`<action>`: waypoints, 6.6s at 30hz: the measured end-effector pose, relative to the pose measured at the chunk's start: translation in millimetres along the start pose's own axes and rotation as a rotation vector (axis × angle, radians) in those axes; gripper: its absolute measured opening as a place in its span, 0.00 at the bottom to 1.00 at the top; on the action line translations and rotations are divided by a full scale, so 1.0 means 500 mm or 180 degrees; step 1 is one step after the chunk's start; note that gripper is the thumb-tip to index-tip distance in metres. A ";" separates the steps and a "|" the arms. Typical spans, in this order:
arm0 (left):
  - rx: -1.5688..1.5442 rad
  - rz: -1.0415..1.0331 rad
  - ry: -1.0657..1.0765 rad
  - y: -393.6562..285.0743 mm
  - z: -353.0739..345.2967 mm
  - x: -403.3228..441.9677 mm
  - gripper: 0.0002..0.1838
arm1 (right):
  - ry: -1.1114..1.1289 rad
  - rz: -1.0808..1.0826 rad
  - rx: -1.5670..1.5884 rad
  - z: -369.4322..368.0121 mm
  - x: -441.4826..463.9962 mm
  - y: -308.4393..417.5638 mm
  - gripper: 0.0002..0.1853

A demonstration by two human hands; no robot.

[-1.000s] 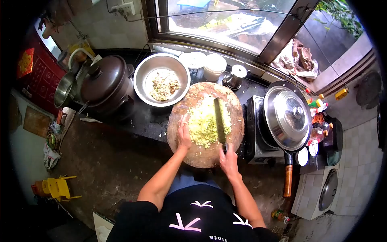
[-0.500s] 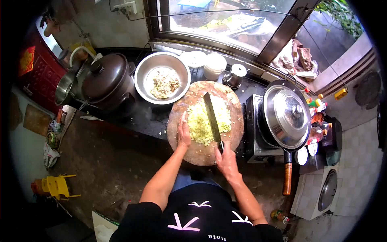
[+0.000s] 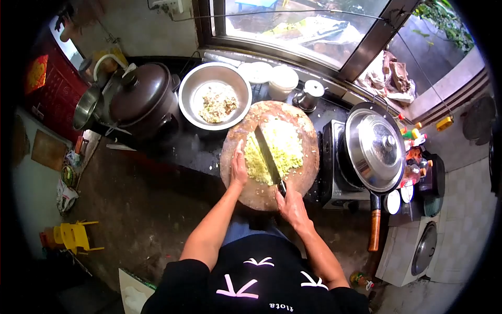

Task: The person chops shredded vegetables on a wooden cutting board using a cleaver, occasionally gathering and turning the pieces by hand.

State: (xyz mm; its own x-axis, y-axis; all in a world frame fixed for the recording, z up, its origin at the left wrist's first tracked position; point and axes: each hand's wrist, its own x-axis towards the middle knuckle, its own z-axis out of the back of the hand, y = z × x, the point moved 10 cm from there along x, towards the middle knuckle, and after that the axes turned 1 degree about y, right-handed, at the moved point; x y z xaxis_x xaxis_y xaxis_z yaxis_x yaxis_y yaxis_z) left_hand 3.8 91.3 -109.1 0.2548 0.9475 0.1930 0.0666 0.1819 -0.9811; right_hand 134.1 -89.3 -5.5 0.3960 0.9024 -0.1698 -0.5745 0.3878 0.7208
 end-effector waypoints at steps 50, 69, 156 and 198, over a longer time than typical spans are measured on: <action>0.0051 0.0089 0.0231 -0.014 -0.004 -0.006 0.32 | -0.0234 -0.0614 0.0526 0.089 0.024 -0.150 0.13; 0.0399 -0.0058 0.0167 -0.031 -0.005 -0.006 0.29 | -0.0209 -0.0544 0.0491 0.045 0.020 -0.042 0.16; -0.0479 0.0825 -0.1143 -0.016 0.242 -0.189 0.33 | 0.0346 0.1720 -0.2147 -0.073 -0.111 -0.043 0.16; -0.0288 0.0999 -0.0227 -0.106 0.044 -0.133 0.20 | -0.0615 -0.0365 0.0434 0.059 0.055 -0.042 0.16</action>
State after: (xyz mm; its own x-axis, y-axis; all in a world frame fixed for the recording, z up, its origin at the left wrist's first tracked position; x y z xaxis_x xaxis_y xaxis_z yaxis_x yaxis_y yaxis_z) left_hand -37.9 24.2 -70.3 0.2084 0.9703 -0.1230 0.0818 -0.1426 -0.9864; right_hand 178.0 -78.1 -5.6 0.5899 0.7963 -0.1337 -0.4212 0.4447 0.7905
